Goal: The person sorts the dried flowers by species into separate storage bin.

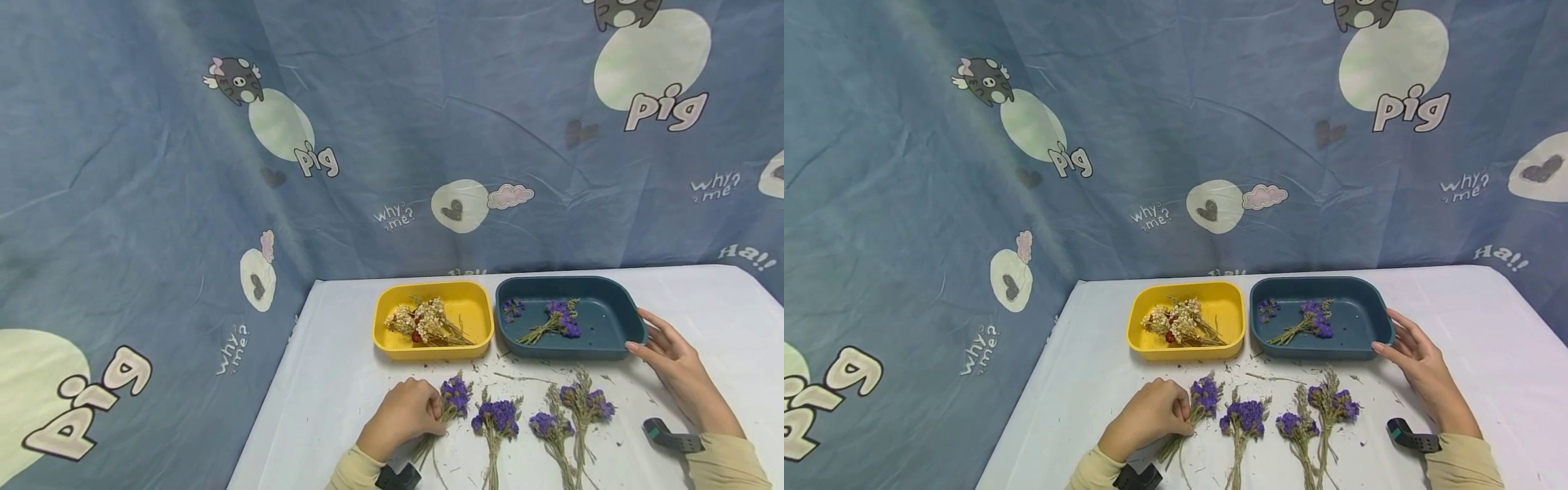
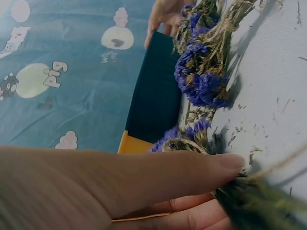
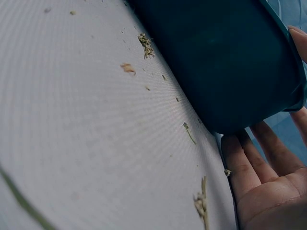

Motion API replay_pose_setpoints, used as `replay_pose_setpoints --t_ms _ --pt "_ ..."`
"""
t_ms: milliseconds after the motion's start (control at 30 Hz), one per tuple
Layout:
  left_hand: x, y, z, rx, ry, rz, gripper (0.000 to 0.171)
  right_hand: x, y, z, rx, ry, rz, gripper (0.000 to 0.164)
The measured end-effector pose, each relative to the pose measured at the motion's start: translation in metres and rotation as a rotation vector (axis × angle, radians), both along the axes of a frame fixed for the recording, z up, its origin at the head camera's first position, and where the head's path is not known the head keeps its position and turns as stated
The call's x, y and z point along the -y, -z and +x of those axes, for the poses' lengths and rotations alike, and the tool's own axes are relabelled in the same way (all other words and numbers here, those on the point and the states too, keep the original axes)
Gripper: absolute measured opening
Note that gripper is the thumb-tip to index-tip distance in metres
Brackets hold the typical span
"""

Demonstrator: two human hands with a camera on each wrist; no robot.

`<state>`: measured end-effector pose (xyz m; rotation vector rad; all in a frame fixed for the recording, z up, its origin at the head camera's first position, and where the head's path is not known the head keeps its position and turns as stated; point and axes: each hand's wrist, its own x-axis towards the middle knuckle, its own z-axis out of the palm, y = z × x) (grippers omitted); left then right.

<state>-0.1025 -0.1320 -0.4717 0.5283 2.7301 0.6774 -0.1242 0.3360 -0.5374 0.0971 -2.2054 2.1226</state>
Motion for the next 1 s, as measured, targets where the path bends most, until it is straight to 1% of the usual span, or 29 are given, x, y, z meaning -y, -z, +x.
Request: replay_pose_setpoints --t_ms 100,233,300,467,500,667,800,833,1000 --pt "0.002 -0.002 -0.002 0.019 -0.013 0.030 0.024 0.000 0.000 0.000 0.016 0.008 0.042 0.076" --pt "0.005 -0.006 -0.005 0.017 -0.011 0.064 0.015 -0.001 0.000 0.001 0.033 0.021 0.103 0.076" --pt "0.007 -0.007 -0.007 0.016 -0.010 0.085 0.012 -0.001 0.000 0.000 0.033 0.018 0.088 0.076" --pt "0.010 -0.012 -0.010 0.025 -0.009 0.178 0.009 0.000 0.000 -0.001 0.022 0.001 -0.019 0.077" --pt "0.010 -0.013 -0.010 0.024 -0.006 0.196 0.009 0.000 0.000 -0.001 0.025 0.002 -0.026 0.077" --pt "0.009 -0.016 -0.011 0.022 -0.007 0.259 0.009 0.000 -0.001 -0.001 0.041 0.019 0.020 0.077" --pt "0.009 -0.016 -0.012 -0.012 -0.019 0.291 0.010 0.001 -0.001 -0.002 0.051 0.024 0.043 0.077" --pt "0.009 -0.016 -0.013 -0.020 -0.024 0.301 0.010 0.001 -0.001 -0.002 0.053 0.026 0.062 0.077" --pt "0.009 -0.018 -0.014 -0.026 -0.025 0.371 0.009 0.000 0.000 0.000 0.039 0.034 0.116 0.077"
